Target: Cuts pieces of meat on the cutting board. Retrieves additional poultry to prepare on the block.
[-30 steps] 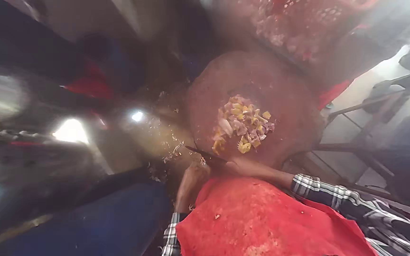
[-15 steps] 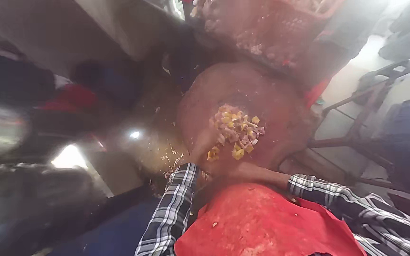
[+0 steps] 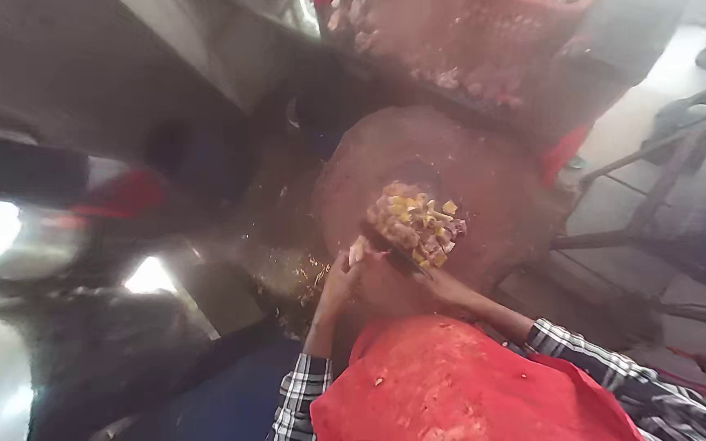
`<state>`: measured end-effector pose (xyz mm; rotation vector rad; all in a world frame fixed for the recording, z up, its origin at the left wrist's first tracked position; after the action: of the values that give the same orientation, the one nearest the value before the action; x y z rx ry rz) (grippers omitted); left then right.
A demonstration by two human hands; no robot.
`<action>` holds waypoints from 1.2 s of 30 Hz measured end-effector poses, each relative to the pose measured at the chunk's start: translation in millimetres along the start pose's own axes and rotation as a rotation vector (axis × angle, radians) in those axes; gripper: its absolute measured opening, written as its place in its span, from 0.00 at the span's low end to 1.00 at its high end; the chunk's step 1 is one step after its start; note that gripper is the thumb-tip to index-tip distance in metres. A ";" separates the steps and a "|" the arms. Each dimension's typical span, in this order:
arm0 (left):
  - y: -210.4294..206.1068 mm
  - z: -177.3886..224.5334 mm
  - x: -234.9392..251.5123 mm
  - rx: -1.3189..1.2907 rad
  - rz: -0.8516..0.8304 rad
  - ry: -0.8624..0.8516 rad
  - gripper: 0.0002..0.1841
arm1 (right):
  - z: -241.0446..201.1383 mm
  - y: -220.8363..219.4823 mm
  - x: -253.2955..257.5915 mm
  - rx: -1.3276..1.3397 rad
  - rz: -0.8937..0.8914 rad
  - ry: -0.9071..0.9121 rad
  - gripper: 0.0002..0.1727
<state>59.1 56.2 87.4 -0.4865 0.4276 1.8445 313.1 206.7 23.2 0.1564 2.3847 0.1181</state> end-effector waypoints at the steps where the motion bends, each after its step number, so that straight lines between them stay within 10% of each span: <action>1: -0.7 -28.5 -1.6 0.103 0.047 0.078 0.23 | -13.6 4.6 -2.5 -0.059 0.044 -0.009 0.33; 4: -2.1 -87.9 -14.3 0.437 0.193 0.263 0.27 | -77.3 13.1 -22.3 -0.130 0.089 0.127 0.37; 10: -9.6 -134.4 -30.0 0.232 0.344 0.244 0.20 | -143.7 -13.8 -35.9 -0.049 0.039 0.693 0.50; 16: -16.4 -143.1 -29.7 0.156 0.385 0.240 0.17 | -54.8 -23.8 24.0 -0.586 -0.130 -0.022 0.41; 23: -30.8 -158.0 -43.2 -0.171 0.348 0.156 0.14 | -99.7 -48.4 -5.6 -0.284 -0.083 0.408 0.44; 29: -16.4 -127.1 -51.1 0.004 0.294 0.206 0.18 | -16.5 -46.7 6.1 -0.290 -0.260 -0.012 0.40; 36: -2.7 -48.4 -16.6 -0.154 0.063 -0.121 0.21 | 12.0 45.6 -32.7 -0.007 0.138 -0.117 0.40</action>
<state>72.2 18.8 54.9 -0.4666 0.2220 1.9655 348.6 247.5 42.3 0.3158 2.2562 0.1773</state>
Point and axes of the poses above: each hand's wrist, its own x-axis towards the middle knuckle, its own y-axis out of the back of the hand, z = x × y, the point moved 2 cm from there along x, towards the middle knuckle, and after that the axes turned 10 degrees about -z, right-handed, at the moved point
